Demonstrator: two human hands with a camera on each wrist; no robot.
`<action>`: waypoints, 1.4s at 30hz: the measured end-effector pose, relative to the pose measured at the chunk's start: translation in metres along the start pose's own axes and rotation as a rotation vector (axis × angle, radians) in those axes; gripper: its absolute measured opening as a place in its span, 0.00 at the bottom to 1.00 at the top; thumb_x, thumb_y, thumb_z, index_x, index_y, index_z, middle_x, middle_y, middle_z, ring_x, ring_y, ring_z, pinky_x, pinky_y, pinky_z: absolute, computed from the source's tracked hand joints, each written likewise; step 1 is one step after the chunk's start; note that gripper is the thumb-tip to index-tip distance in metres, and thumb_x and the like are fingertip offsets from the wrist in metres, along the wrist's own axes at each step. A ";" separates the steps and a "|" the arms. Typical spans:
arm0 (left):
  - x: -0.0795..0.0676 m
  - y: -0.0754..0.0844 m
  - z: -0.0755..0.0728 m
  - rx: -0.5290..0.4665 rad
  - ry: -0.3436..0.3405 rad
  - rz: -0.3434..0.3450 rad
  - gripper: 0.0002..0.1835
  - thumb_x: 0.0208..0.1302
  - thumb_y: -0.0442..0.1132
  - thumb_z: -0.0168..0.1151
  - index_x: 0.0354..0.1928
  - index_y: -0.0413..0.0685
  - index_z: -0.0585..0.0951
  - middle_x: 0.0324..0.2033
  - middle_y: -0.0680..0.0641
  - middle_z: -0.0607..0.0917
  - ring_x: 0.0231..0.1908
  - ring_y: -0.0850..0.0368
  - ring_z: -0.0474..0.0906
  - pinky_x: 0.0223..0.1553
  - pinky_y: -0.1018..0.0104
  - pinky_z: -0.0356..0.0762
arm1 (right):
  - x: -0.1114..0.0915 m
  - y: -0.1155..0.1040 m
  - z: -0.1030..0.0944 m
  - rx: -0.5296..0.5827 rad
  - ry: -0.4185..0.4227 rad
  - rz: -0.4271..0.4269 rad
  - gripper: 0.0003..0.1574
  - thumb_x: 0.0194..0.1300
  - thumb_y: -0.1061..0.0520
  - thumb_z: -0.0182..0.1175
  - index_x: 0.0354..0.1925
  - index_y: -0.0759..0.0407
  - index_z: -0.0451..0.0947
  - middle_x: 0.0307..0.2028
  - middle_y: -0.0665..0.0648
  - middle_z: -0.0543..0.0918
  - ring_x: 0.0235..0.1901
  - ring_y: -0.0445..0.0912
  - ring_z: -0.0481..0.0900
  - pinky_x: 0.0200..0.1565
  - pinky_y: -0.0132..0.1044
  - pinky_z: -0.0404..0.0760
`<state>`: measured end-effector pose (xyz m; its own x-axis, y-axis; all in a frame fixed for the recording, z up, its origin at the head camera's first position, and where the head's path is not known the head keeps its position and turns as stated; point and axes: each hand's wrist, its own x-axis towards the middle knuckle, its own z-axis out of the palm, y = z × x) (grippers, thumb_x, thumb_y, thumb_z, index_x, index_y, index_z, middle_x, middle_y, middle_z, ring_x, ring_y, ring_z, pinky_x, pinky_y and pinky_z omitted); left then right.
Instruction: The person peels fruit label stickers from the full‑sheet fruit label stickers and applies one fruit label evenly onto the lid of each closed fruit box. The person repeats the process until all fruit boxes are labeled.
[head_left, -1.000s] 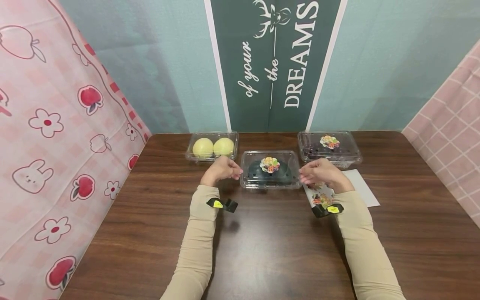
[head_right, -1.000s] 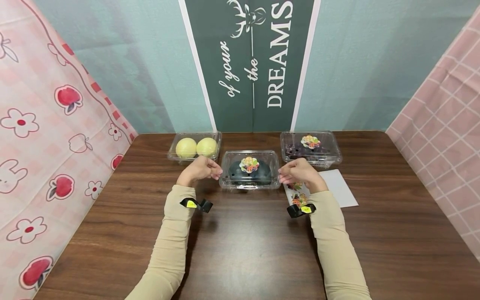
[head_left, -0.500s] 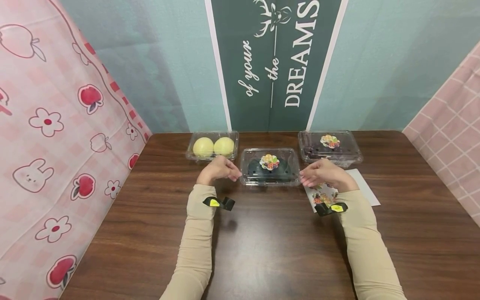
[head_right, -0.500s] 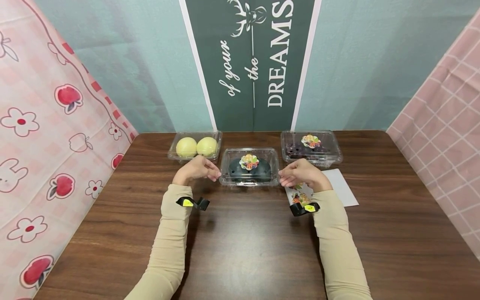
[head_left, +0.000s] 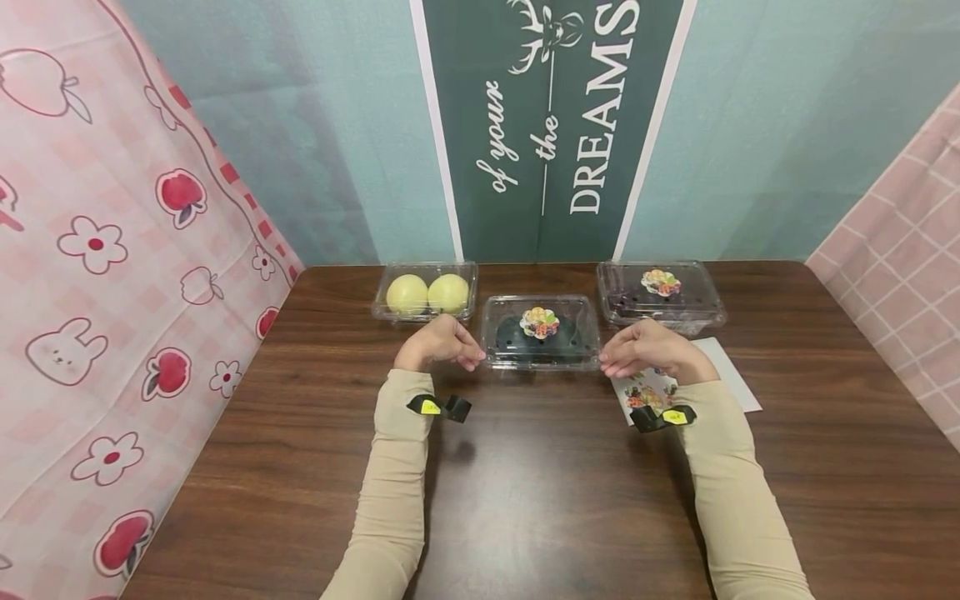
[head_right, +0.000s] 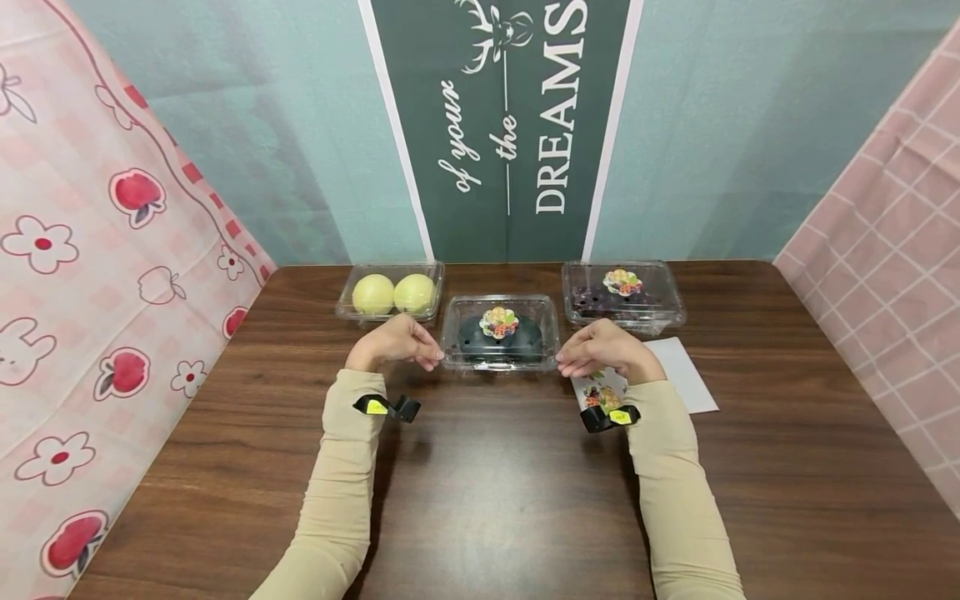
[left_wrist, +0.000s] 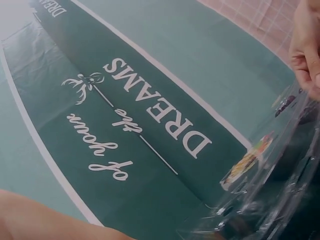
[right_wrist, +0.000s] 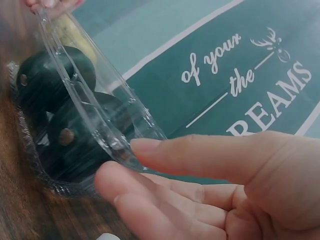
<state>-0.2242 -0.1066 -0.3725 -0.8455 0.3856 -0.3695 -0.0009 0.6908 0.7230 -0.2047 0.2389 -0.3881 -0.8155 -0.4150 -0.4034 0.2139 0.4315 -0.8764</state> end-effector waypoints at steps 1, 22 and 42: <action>0.000 0.001 0.001 -0.006 0.010 -0.001 0.10 0.62 0.36 0.65 0.40 0.35 0.86 0.33 0.38 0.90 0.25 0.65 0.85 0.40 0.63 0.83 | 0.001 0.000 0.001 0.006 0.008 -0.003 0.25 0.63 0.63 0.60 0.50 0.84 0.72 0.27 0.50 0.88 0.29 0.38 0.86 0.38 0.33 0.86; 0.013 0.006 0.014 -0.032 0.272 -0.058 0.10 0.64 0.39 0.63 0.39 0.39 0.86 0.36 0.40 0.90 0.37 0.52 0.89 0.40 0.70 0.81 | 0.015 -0.006 0.018 0.062 0.305 -0.042 0.26 0.70 0.61 0.52 0.56 0.84 0.68 0.24 0.44 0.85 0.25 0.33 0.84 0.38 0.30 0.86; 0.011 0.008 0.014 -0.007 0.252 -0.099 0.13 0.60 0.43 0.68 0.39 0.39 0.86 0.33 0.41 0.90 0.40 0.50 0.88 0.58 0.57 0.77 | 0.014 -0.008 0.021 0.056 0.264 0.003 0.27 0.66 0.61 0.58 0.55 0.82 0.70 0.28 0.50 0.88 0.27 0.38 0.87 0.36 0.33 0.86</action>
<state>-0.2258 -0.0882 -0.3787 -0.9475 0.1512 -0.2819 -0.0930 0.7129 0.6951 -0.2064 0.2133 -0.3918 -0.9251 -0.1876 -0.3302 0.2401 0.3847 -0.8913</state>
